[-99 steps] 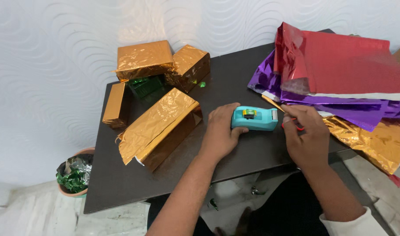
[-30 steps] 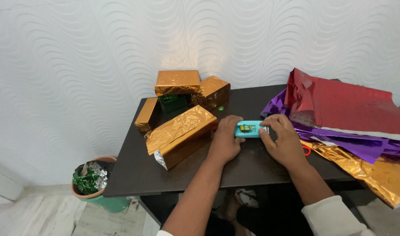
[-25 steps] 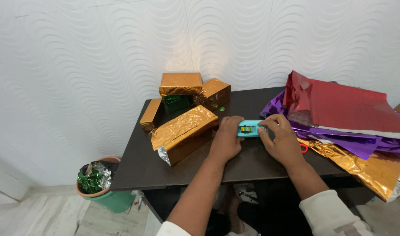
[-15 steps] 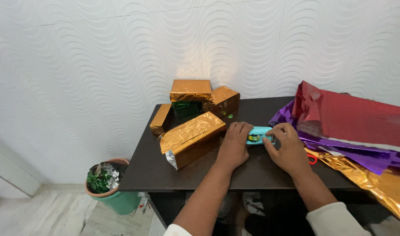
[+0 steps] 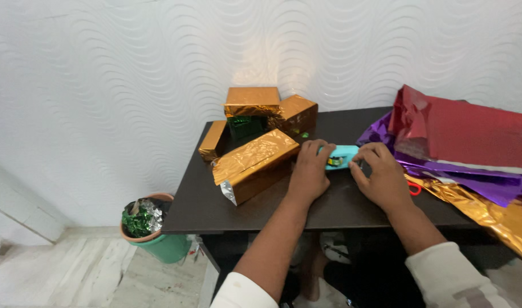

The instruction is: The person wraps a small box with gold foil paper on a dark table. They fold the paper around the box, use a tape dispenser to secure the seams, and smooth the edges to complete the wrapping.

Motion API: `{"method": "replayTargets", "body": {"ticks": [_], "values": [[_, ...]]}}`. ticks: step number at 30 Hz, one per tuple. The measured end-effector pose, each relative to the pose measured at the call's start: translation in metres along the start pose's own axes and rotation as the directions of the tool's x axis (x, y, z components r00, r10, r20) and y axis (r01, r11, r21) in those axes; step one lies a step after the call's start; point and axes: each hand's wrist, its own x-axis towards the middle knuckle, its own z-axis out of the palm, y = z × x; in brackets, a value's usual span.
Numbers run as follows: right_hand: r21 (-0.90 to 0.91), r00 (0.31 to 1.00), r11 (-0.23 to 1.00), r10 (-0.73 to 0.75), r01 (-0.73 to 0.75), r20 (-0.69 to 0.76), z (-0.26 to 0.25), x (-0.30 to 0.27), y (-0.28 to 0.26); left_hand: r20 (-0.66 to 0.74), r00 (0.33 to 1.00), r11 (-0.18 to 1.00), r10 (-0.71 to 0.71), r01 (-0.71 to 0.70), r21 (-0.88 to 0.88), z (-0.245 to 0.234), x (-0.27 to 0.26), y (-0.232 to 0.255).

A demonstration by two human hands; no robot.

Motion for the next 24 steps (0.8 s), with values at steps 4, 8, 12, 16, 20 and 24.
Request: {"method": "replayTargets", "body": {"ticks": [4,8,12,16,20,24], "values": [[0.023,1.0,1.0,-0.01,0.01,-0.016,-0.003,0.005,0.003,0.036,0.997,0.997,-0.07,0.069,0.026,0.003,0.006,0.002],[0.056,1.0,0.998,-0.004,0.005,-0.018,-0.001,0.001,0.003,0.031,0.997,0.996,-0.075,0.074,0.046,0.003,0.003,0.001],[0.034,0.999,0.998,-0.048,0.049,-0.026,-0.004,0.002,0.008,0.018,0.998,0.997,-0.065,0.064,0.043,0.006,0.006,0.002],[0.103,0.999,0.995,0.005,-0.002,-0.035,-0.001,-0.001,0.007,0.019,0.998,0.996,-0.061,0.06,0.063,0.002,0.003,0.005],[0.11,0.992,0.992,-0.047,0.06,-0.115,-0.001,0.002,0.014,0.023,0.999,0.998,-0.042,0.041,0.052,-0.001,0.009,0.006],[0.291,0.988,0.948,0.148,-0.131,-0.036,0.001,-0.001,0.018,0.001,1.0,1.0,-0.011,0.011,0.021,-0.002,0.005,0.005]]}}
